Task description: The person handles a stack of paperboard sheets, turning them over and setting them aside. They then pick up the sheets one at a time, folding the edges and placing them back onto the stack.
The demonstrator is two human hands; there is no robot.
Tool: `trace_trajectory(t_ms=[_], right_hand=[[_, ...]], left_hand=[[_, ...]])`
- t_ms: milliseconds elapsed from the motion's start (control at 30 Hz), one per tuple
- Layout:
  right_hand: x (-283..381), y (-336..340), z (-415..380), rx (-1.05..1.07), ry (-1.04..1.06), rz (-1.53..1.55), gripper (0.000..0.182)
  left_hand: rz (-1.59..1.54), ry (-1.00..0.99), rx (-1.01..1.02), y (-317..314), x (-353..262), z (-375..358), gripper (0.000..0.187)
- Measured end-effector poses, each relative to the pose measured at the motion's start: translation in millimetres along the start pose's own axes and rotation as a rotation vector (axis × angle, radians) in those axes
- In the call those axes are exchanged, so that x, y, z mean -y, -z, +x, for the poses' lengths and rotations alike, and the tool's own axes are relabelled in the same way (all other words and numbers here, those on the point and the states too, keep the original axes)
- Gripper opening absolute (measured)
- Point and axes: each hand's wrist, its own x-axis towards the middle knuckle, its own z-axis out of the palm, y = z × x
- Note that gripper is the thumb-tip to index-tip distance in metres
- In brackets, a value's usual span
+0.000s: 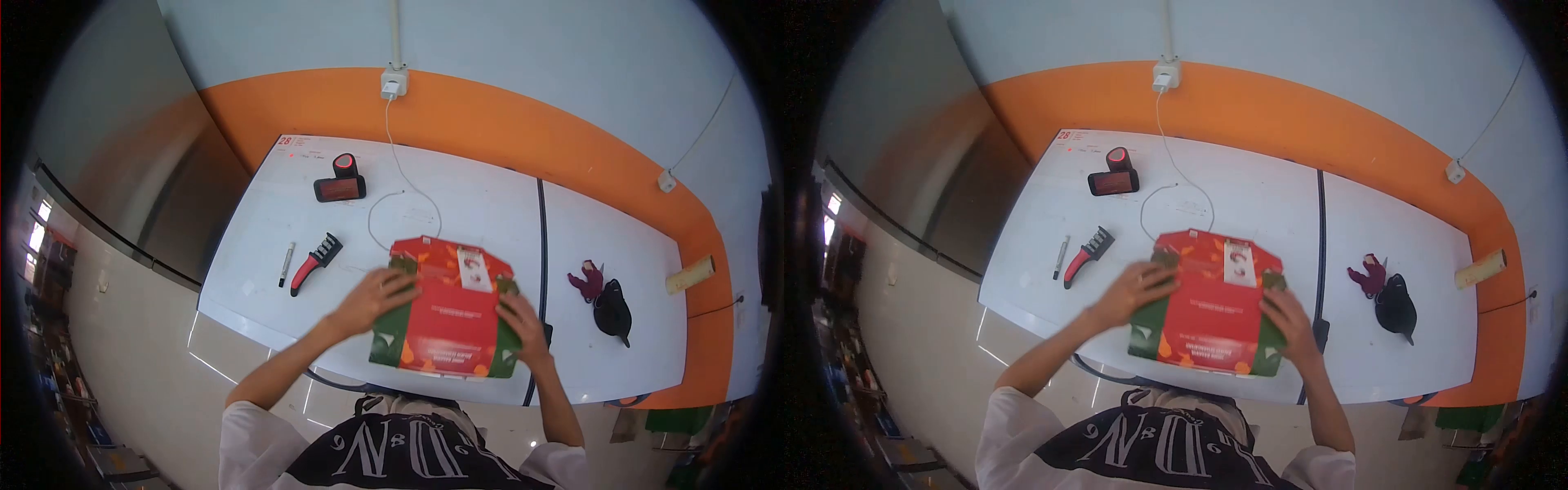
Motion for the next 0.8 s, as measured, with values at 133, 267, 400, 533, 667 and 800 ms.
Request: trace_trajectory(t_ms=[133,267,400,533,667,800], right_hand=[[0.3,-71.2,-83.6,0.269,-0.185,0.112,0.083],[17.1,-100.7,-115.9,0.275,-0.29,0.182,0.086],[2.4,-106.0,-114.3,0.221,-0.246,0.135,0.077],[3.2,-91.8,-98.5,0.2,-0.314,0.273,0.062],[-11.5,-101.1,-100.4,0.201,-0.438,0.472,0.052],[-12.0,-112.7,-95.9,0.073,-0.497,0.642,0.037]], left_hand=[[-0.141,0.072,0.151,-125.7,-12.0,-88.9,0.081],[-0.273,0.198,0.201,-141.3,-25.3,-108.4,0.081],[-0.416,0.259,0.174,-139.7,-8.1,-100.5,0.067],[-0.517,0.311,0.195,-138.7,4.7,-87.5,0.05],[-0.549,0.372,0.261,-137.1,5.7,-81.4,0.052],[-0.671,0.511,0.012,-163.7,3.6,-83.6,0.036]])
